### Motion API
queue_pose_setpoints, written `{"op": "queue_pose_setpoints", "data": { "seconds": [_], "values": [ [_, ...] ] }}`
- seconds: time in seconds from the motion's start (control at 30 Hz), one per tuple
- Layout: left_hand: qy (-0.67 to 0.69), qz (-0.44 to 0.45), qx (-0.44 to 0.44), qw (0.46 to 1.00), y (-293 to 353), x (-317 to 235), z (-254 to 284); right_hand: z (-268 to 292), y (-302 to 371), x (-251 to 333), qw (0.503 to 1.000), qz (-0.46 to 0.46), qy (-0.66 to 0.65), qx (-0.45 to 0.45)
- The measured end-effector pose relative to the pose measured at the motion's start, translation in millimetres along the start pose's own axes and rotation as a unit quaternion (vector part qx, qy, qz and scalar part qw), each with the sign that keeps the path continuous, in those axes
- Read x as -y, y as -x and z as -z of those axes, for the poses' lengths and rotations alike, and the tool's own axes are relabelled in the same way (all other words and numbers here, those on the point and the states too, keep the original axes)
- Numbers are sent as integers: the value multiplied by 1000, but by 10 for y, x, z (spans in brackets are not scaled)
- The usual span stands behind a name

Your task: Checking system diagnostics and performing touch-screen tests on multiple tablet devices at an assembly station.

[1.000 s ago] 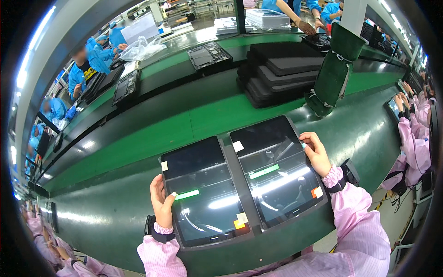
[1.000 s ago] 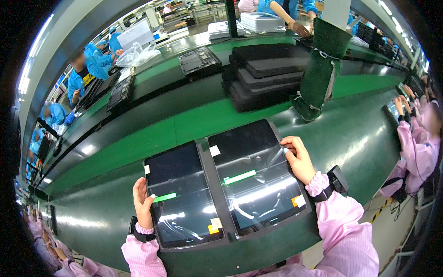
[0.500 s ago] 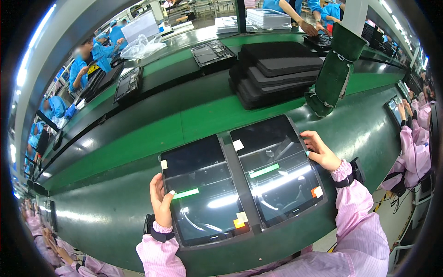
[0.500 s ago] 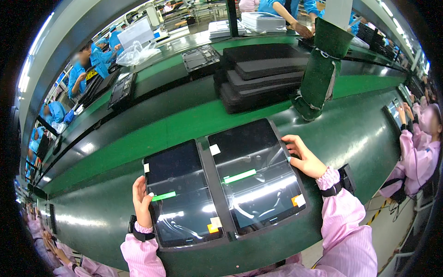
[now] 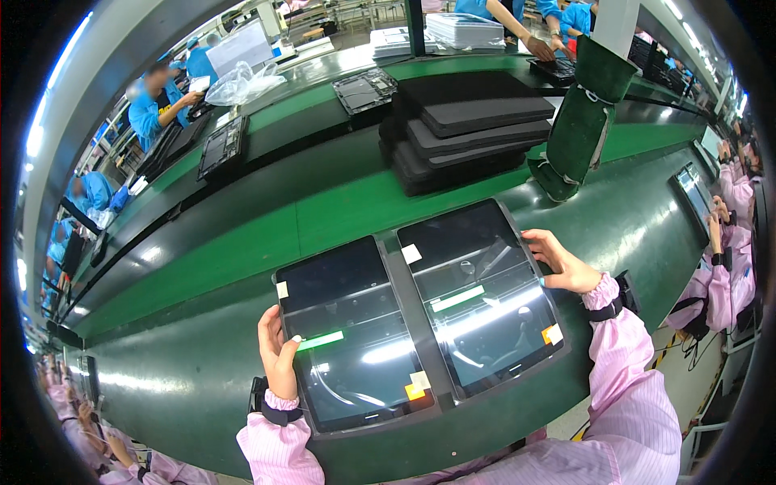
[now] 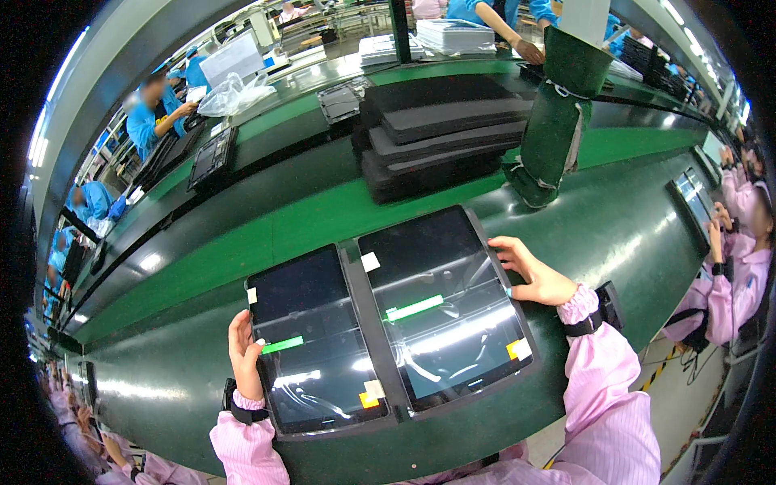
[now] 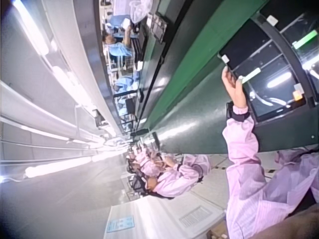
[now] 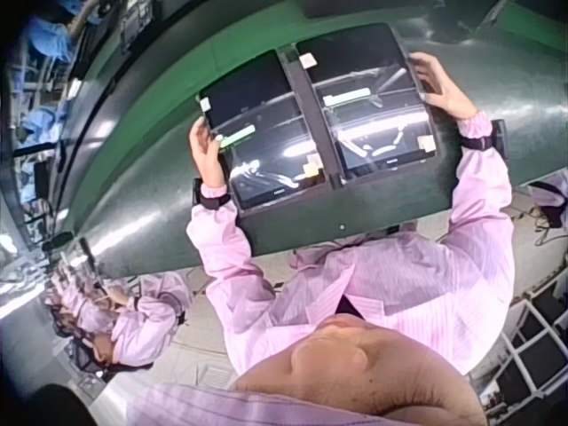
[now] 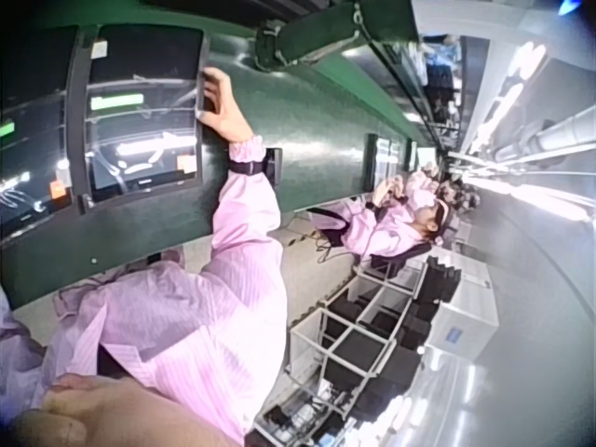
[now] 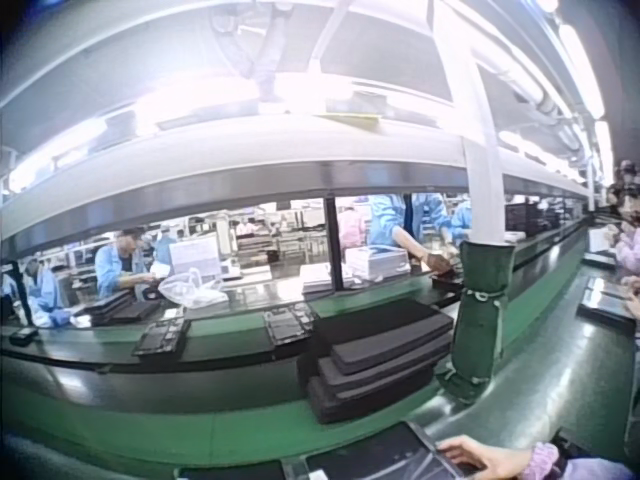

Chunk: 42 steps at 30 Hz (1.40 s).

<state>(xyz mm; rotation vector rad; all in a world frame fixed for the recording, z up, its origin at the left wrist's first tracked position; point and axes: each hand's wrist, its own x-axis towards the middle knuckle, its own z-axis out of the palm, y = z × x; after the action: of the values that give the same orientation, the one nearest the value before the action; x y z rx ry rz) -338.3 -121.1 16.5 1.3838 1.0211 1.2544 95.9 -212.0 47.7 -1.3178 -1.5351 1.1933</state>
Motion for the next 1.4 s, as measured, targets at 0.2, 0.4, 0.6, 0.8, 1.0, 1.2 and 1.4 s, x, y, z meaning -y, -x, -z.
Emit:
{"op": "queue_pose_setpoints", "data": {
  "seconds": [0.2,0.4,0.6,0.8,1.0,1.2,1.4],
  "values": [
    [-4,0,-6,1000,8,-2,-1,27,14,-21,999,-12,-4,47],
    [2,-5,-4,1000,-4,26,19,37,40,93,997,-10,1,71],
    [6,-8,-3,1000,3,42,28,37,54,103,995,-33,-10,93],
    [7,-4,-7,1000,16,35,24,32,55,141,994,-18,16,103],
    [-3,-12,-5,1000,3,32,36,0,65,156,995,-46,11,84],
    [16,-2,-12,1000,2,40,49,-159,-25,2,984,-27,-140,-109],
    [10,-3,-10,1000,20,38,74,-447,-101,-84,978,37,37,-202]
  ]
}}
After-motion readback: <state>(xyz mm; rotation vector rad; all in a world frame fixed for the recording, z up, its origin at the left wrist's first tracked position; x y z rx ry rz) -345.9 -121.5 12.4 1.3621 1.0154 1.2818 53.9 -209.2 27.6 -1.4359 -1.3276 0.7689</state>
